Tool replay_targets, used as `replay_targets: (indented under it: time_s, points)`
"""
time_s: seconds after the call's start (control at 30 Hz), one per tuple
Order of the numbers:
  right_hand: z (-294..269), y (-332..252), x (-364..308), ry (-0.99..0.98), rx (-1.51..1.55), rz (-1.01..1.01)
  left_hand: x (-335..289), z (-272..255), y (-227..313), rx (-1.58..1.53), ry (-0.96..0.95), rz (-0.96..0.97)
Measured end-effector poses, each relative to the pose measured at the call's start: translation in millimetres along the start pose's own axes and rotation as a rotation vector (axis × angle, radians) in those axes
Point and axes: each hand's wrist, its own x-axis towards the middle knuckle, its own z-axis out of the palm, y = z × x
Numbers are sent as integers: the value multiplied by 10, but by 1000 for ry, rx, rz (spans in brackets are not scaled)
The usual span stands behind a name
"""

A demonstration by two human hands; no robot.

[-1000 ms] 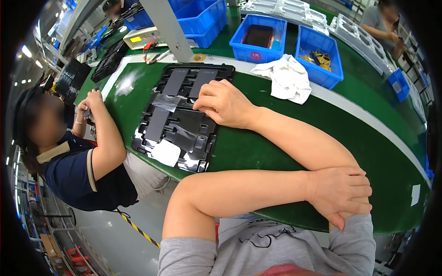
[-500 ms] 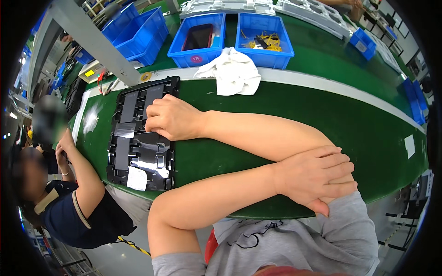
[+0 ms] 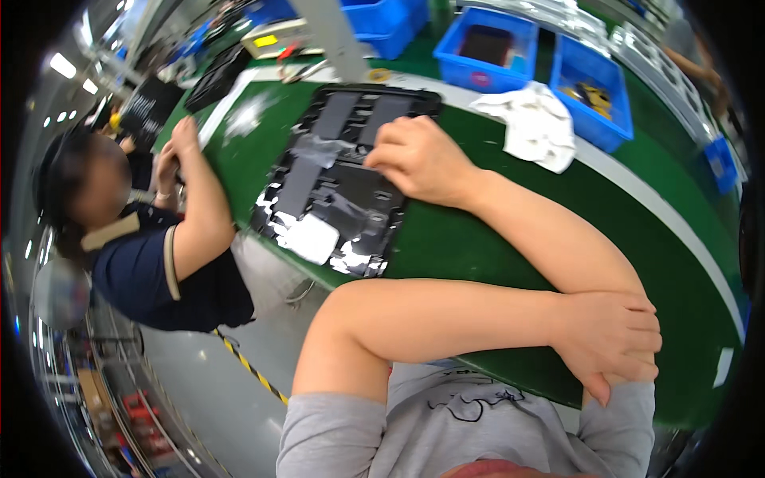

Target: Manually assemble black plastic electronic components by fitting parts together and placing them into a larger casing.

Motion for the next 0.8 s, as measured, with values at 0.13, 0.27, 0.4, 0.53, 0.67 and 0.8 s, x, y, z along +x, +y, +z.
replay_targets:
  time_s: [0.13, 0.27, 0.4, 0.53, 0.67, 0.8]
  points:
    - [-24, -14, 14, -31, 13, 59, -7, 26, -12, 35, 63, 30]
    - [-12, -15, 34, -18, -34, 125, -1, 41, -9, 36, 82, 44]
    - [27, -17, 111, -18, -45, 149, 11, 26, -42, 49, 115, 78]
    - [117, -34, 272, -68, -24, 98, 39, -67, -41, 68, 176, 96]
    - [161, -48, 361, -219, 42, -9, 52, -142, -52, 117, 220, 107]
    - [221, -44, 354, -319, -77, -78, 42, -102, -67, 158, 276, 108]
